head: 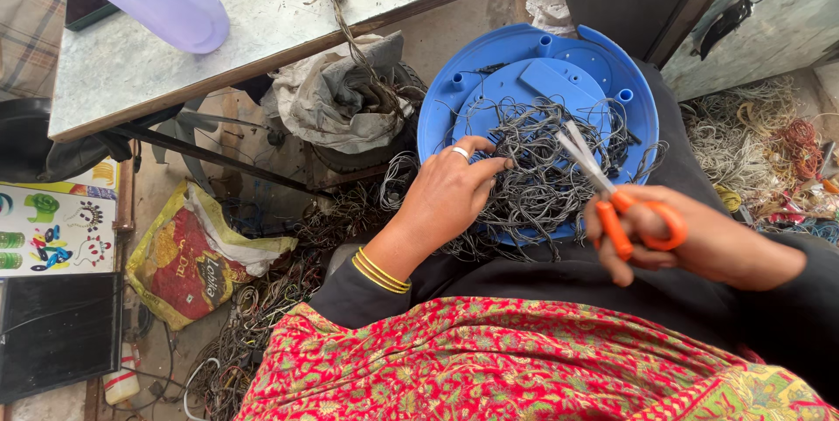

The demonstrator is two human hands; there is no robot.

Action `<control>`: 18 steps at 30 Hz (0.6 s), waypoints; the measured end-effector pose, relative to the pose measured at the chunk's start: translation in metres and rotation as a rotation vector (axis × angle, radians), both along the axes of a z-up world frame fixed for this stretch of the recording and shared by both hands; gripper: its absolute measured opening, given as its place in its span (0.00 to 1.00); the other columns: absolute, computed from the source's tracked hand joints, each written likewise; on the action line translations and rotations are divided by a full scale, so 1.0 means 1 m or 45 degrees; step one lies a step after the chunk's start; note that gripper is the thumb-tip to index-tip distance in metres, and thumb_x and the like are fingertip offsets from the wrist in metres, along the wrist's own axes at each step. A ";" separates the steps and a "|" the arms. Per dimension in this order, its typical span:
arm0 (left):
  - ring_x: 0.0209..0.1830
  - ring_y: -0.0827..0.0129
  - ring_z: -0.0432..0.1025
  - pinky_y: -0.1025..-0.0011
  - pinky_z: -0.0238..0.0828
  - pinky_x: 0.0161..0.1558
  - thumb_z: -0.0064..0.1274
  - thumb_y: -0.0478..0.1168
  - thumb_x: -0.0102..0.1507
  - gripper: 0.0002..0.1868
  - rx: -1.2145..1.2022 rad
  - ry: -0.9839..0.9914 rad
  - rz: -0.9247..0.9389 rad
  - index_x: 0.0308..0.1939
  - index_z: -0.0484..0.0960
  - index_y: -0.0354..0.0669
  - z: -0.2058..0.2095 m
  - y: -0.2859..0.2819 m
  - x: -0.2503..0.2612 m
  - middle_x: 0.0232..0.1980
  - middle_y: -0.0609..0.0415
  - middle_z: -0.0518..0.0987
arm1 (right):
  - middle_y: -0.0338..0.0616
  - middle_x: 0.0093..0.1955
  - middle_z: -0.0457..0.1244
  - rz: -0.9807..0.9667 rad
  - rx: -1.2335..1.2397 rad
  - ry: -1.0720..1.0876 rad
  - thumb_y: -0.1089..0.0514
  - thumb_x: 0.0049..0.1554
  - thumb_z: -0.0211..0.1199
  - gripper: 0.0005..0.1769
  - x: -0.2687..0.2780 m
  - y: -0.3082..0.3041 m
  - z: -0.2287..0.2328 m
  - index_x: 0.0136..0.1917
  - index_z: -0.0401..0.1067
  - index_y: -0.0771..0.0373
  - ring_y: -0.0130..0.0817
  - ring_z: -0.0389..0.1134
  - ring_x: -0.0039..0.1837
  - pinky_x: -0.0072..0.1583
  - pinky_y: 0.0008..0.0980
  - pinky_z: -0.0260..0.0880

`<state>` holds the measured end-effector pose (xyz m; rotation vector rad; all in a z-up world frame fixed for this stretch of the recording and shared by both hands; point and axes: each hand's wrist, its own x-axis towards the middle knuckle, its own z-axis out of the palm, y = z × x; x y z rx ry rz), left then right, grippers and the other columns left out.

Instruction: The person sits on the floor with a blue tray on their lap and uses orange-handled scissors to cut tangled black wires into smaller pieces. The person repeatedly picks up wire sections, cuts them, and places the cut pieces back into the tray.

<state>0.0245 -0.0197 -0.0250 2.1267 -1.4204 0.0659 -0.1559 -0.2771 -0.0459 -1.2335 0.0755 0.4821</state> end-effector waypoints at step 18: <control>0.50 0.54 0.72 0.58 0.66 0.54 0.62 0.37 0.61 0.05 -0.210 0.038 -0.039 0.40 0.81 0.44 0.034 0.005 -0.006 0.44 0.53 0.78 | 0.42 0.29 0.66 0.278 -0.151 0.065 0.44 0.58 0.64 0.21 0.009 0.034 -0.031 0.45 0.70 0.66 0.27 0.67 0.34 0.41 0.28 0.65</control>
